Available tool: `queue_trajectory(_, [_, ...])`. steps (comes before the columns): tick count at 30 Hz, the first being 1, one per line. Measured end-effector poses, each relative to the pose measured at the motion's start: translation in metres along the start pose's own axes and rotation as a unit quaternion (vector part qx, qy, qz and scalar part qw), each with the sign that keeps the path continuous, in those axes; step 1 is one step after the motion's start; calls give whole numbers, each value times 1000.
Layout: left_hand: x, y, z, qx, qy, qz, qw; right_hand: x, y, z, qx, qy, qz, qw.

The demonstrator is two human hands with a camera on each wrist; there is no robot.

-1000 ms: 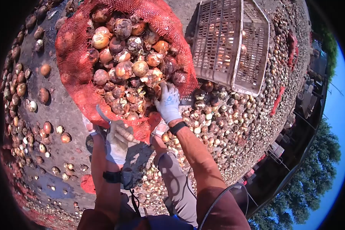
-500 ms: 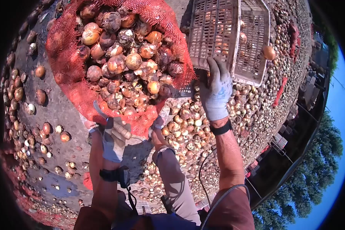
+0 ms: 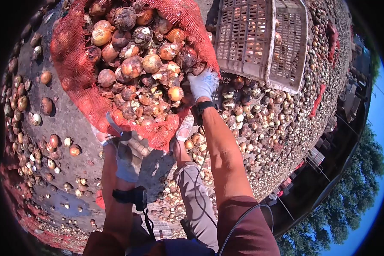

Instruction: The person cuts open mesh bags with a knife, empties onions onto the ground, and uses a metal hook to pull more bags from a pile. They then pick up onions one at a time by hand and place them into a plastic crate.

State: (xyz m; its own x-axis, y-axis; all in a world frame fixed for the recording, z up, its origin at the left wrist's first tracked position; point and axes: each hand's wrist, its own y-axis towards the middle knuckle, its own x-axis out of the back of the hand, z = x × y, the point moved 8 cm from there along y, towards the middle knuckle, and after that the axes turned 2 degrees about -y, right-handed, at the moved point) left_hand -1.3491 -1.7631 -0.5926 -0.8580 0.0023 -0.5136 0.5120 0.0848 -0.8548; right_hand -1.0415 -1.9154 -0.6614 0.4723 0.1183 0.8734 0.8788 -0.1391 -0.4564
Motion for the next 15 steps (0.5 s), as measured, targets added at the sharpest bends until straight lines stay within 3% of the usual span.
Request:
queue_trajectory(2, [7, 2, 4, 20, -3, 19, 1000, 23, -29, -6, 107, 61, -74, 990])
queue_trajectory(4, [2, 7, 0, 2, -1, 62, 998, 59, -70, -17, 200, 202, -84, 955])
queue_trajectory(6, [-7, 7, -5, -32, 14, 95, 995, 108, -106, -30, 149, 403, -16, 903])
queue_trajectory(9, [6, 6, -3, -35, 61, 43, 997, 215, -125, -60, 222, 374, -258, 862])
queue_trajectory(11, [-8, -2, -7, -33, 61, 29, 997, 279, -102, -80, 202, 348, -380, 833])
queue_trajectory(12, [-13, -5, -7, -32, 60, 22, 997, 298, -80, -101, 183, 272, -442, 835])
queue_trajectory(14, [-9, 0, -1, -36, 40, 15, 998, 303, -68, -107, 116, 163, -496, 845])
queue_trajectory(15, [-4, 3, 0, -39, 33, 9, 999, 289, -85, -72, 213, 169, -458, 846])
